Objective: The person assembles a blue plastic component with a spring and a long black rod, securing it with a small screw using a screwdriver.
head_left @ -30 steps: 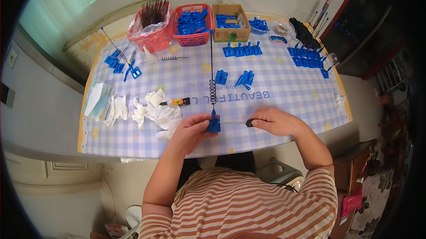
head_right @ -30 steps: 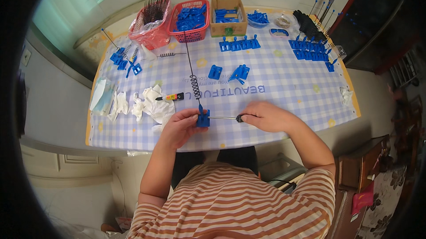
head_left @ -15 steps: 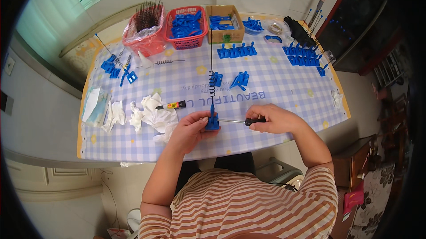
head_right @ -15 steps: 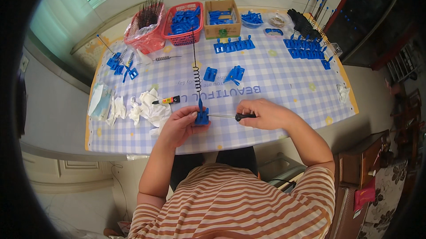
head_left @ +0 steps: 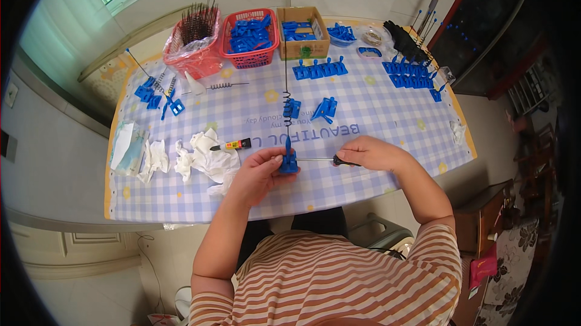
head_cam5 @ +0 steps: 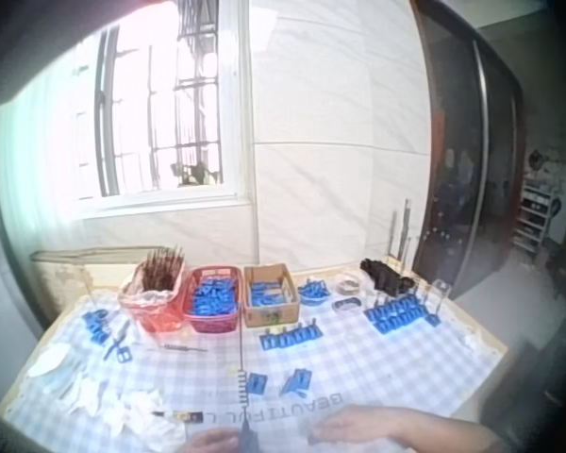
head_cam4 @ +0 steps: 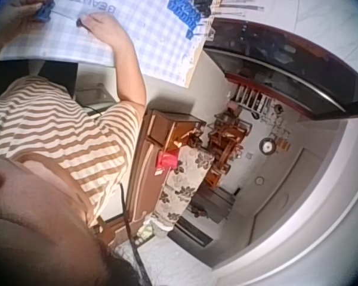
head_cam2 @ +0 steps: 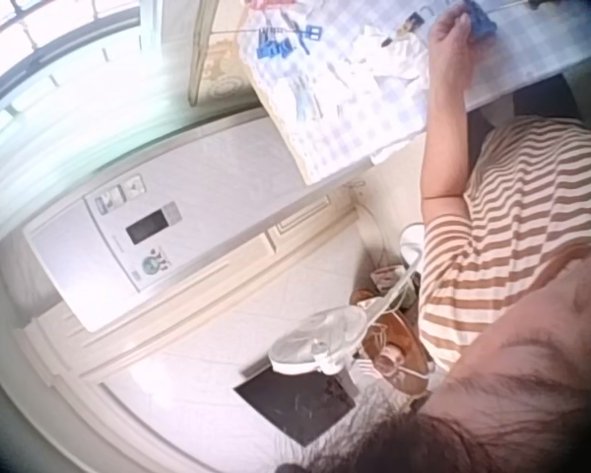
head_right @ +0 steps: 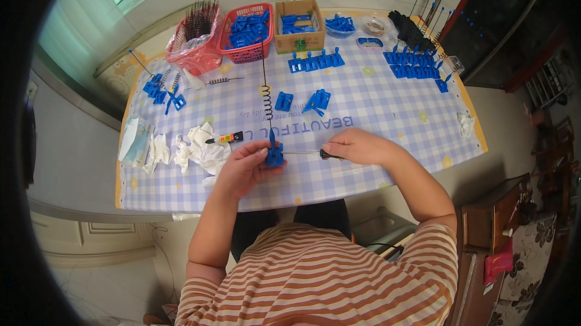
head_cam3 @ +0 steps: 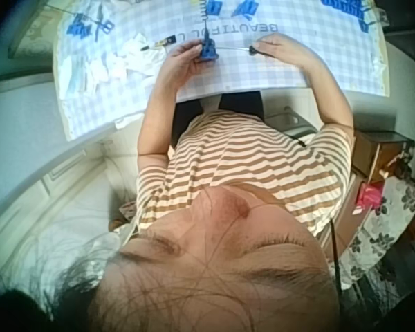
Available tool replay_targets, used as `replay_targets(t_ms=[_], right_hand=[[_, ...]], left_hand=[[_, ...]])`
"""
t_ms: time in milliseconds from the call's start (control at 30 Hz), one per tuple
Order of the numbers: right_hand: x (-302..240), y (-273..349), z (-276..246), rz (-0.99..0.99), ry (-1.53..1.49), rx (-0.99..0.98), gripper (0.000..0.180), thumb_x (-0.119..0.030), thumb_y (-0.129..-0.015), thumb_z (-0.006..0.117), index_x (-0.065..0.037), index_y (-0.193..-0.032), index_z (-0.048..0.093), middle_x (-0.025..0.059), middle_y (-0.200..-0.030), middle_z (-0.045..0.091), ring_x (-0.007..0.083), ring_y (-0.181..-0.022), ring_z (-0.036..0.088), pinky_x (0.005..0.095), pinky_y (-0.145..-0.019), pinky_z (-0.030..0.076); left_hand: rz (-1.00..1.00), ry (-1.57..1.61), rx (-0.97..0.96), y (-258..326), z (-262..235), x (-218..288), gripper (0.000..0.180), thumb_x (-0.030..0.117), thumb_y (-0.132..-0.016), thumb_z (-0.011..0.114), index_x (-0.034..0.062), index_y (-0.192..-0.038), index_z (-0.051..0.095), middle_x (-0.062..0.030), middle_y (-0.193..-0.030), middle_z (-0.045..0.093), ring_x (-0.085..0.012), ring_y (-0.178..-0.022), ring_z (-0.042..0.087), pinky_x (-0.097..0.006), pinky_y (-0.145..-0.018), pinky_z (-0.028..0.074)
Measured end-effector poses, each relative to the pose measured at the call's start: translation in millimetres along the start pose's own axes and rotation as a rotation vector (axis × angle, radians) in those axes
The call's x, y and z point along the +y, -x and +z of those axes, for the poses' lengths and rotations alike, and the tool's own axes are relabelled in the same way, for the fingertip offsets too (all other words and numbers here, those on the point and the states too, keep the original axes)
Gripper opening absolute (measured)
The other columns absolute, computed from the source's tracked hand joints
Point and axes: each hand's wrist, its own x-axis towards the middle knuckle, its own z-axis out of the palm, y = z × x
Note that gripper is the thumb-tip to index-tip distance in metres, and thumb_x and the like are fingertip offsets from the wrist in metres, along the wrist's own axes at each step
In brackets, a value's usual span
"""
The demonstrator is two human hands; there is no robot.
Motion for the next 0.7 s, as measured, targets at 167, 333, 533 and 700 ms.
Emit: replay_targets(t_ms=[167, 333, 533, 700], right_hand=[[5, -4, -1, -0.097, 0.081, 0.040, 0.025, -0.028, -0.094, 0.063, -0.003, -0.098, 0.067, 0.0017, -0.077, 0.059, 0.0103, -0.073, 0.052, 0.0283, -0.067, 0.044], [-4, -3, 0, -0.065, 0.026, 0.000, 0.022, -0.023, -0.091, 0.068, -0.002, -0.097, 0.063, 0.0022, -0.080, 0.061, 0.0101, -0.071, 0.055, 0.0269, -0.066, 0.046], [-8, -7, -1, 0.067, -0.101, -0.045, 0.026, -0.028, -0.095, 0.062, -0.002, -0.092, 0.063, 0.0012, -0.079, 0.061, 0.0101, -0.067, 0.057, 0.0255, -0.064, 0.047], [-3, -11, -4, 0.066, 0.033, -0.088, 0.030, -0.030, -0.098, 0.056, -0.002, -0.092, 0.063, 0.0018, -0.080, 0.063, 0.0106, -0.070, 0.055, 0.0268, -0.066, 0.046]], left_hand=[[0.001, 0.008, -0.008, -2, -3, -1, 0.025, 0.010, -0.097, 0.054, 0.0002, -0.120, 0.058, -0.0127, -0.118, 0.063, -0.0317, -0.102, 0.067, -0.044, -0.087, 0.058], [0.007, 0.020, 0.001, -3, -6, -3, 0.025, 0.009, -0.097, 0.054, 0.0002, -0.120, 0.059, -0.0129, -0.118, 0.063, -0.0311, -0.101, 0.067, -0.044, -0.087, 0.058], [0.028, 0.027, 0.003, -3, -9, -5, 0.024, 0.009, -0.097, 0.054, 0.0001, -0.119, 0.059, -0.0127, -0.116, 0.063, -0.0303, -0.101, 0.067, -0.044, -0.087, 0.058], [0.027, 0.020, 0.015, -1, -7, -2, 0.024, 0.010, -0.097, 0.055, 0.0002, -0.119, 0.059, -0.0125, -0.116, 0.064, -0.0298, -0.101, 0.067, -0.043, -0.087, 0.057]])
